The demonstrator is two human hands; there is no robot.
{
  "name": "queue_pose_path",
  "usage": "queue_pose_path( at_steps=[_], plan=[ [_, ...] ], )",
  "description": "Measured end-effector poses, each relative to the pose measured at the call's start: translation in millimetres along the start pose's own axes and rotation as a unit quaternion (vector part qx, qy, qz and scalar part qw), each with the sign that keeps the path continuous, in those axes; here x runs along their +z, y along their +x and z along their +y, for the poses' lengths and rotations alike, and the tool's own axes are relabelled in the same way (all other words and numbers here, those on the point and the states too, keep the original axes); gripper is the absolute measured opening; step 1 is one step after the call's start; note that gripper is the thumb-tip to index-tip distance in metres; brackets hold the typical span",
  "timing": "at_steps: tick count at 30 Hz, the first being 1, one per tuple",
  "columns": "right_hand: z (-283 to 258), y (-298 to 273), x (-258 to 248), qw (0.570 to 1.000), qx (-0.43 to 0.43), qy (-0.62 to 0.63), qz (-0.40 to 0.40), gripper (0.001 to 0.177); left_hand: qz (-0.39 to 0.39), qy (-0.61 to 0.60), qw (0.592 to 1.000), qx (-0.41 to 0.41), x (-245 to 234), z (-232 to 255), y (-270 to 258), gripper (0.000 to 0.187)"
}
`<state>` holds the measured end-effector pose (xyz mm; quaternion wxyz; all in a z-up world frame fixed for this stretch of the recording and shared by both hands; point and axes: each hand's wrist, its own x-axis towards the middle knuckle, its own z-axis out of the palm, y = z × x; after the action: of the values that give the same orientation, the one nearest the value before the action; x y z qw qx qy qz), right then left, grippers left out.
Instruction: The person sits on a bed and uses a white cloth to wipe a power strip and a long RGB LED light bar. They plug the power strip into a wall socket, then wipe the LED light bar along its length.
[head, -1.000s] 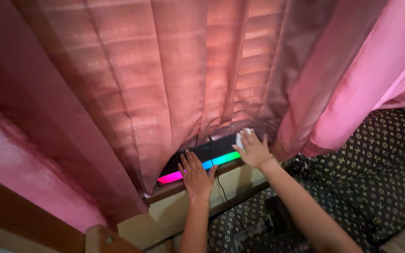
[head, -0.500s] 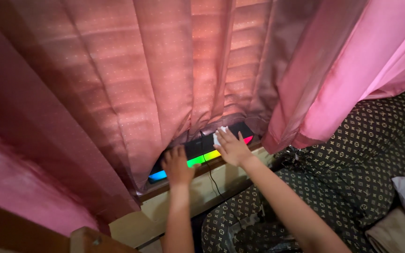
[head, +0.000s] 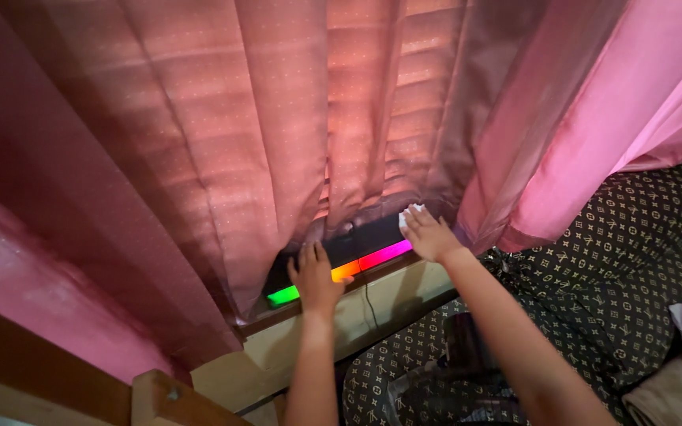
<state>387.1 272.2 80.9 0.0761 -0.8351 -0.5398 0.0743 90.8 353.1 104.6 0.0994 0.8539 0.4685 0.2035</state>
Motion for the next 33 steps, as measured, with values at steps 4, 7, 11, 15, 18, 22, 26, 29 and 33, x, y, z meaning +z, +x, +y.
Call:
queue_pose_path(
  at_steps=[4, 7, 11, 15, 18, 22, 26, 29, 33],
  plan=[
    [-5.2, -2.0, 1.1, 0.999, -0.017, -0.03, 0.017, 0.065, 0.018, -0.003, 1.0, 0.017, 9.2, 16.8, 2.8, 0.112],
    [-31.6, -11.8, 8.2, 0.997, -0.067, -0.044, -0.011, 0.066, 0.021, -0.012, 0.999, 0.021, 15.0, 28.2, 2.4, 0.111],
    [-35.4, -20.0, -5.9, 0.993, -0.099, -0.035, -0.061, 0.065, 0.033, -0.016, 0.999, 0.033, 14.2, 35.1, 5.4, 0.109],
    [-13.6, -16.4, -17.1, 0.996, 0.01, -0.089, 0.007, 0.061, 0.032, -0.023, 0.999, 0.034, 14.8, 36.0, 6.2, 0.106],
    [-18.8, -12.8, -0.5, 0.997, -0.018, -0.061, 0.032, 0.067, 0.022, -0.027, 0.999, 0.021, 14.4, 36.2, 5.2, 0.107],
    [-25.3, -10.9, 17.1, 0.994, -0.107, -0.021, -0.023, 0.064, 0.031, -0.028, 0.999, 0.032, 11.1, 36.5, 3.5, 0.105],
    [6.8, -11.2, -0.2, 0.99, -0.106, -0.03, 0.092, 0.061, 0.038, -0.027, 0.998, 0.038, 11.6, 35.6, 2.5, 0.106],
    [2.1, -10.0, -3.4, 0.998, 0.008, -0.03, 0.06, 0.063, 0.029, -0.019, 0.999, 0.034, 11.3, 35.7, 3.6, 0.107],
    [-36.8, -11.2, 13.8, 0.991, -0.128, -0.031, 0.01, 0.06, 0.014, -0.013, 0.999, 0.026, 11.0, 37.8, 3.5, 0.108]
  ],
)
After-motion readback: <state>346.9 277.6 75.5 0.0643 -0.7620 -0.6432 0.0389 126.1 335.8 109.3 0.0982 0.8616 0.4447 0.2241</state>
